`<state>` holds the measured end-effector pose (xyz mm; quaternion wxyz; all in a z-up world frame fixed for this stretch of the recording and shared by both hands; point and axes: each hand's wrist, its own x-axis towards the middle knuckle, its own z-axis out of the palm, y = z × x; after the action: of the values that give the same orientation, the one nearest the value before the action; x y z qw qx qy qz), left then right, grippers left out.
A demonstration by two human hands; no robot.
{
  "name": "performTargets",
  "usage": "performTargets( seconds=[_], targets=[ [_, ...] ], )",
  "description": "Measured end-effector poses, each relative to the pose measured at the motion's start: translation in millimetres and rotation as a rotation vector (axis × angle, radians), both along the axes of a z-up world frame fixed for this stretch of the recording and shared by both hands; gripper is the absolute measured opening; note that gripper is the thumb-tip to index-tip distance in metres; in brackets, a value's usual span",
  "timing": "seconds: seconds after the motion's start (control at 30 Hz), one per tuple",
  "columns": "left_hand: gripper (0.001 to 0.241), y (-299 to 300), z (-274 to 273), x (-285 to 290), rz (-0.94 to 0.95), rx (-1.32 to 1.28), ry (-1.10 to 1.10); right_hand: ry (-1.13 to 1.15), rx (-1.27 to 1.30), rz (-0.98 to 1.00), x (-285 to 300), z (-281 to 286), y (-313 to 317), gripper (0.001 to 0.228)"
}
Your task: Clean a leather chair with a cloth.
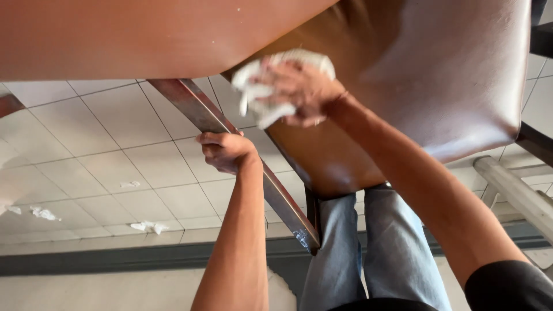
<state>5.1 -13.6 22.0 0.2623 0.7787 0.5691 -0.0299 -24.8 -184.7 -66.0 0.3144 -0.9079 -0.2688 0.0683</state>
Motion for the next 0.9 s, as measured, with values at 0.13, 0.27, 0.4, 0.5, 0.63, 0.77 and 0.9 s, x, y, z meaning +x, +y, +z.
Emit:
performTargets(
  seconds=[0.13, 0.27, 0.4, 0.5, 0.63, 0.77, 0.9],
  targets=[
    [0.073, 0, 0, -2, -0.046, 0.059, 0.028, 0.024, -0.206, -0.216, -10, -1, -1, 0.076],
    [0.071, 6, -13, -4, -0.048, 0.14, -0.004, 0.139, -0.175, -0.403, -37, 34, 54, 0.085],
    [0.066, -7, -1, 4, 0.071, 0.008, -0.119, -0.017, -0.105, -0.079, -41, -11, 30, 0.078],
    [0.068, 0, 2, -1, 0.054, 0.026, -0.112, 0.19, 0.126, -0.235, -39, -18, -6, 0.072],
    [0.07, -5, -1, 5, 0.019, -0.007, -0.131, 0.03, -0.269, -1.105, -28, -23, -35, 0.068],
    [0.063, -6, -1, 5, 0.066, 0.065, -0.097, 0.296, -0.166, -0.884, -45, 18, -16, 0.081],
    [0.065, 0, -5, 0, -0.011, 0.022, -0.12, 0.212, -0.209, -0.314, -68, -12, -83, 0.077]
  ],
)
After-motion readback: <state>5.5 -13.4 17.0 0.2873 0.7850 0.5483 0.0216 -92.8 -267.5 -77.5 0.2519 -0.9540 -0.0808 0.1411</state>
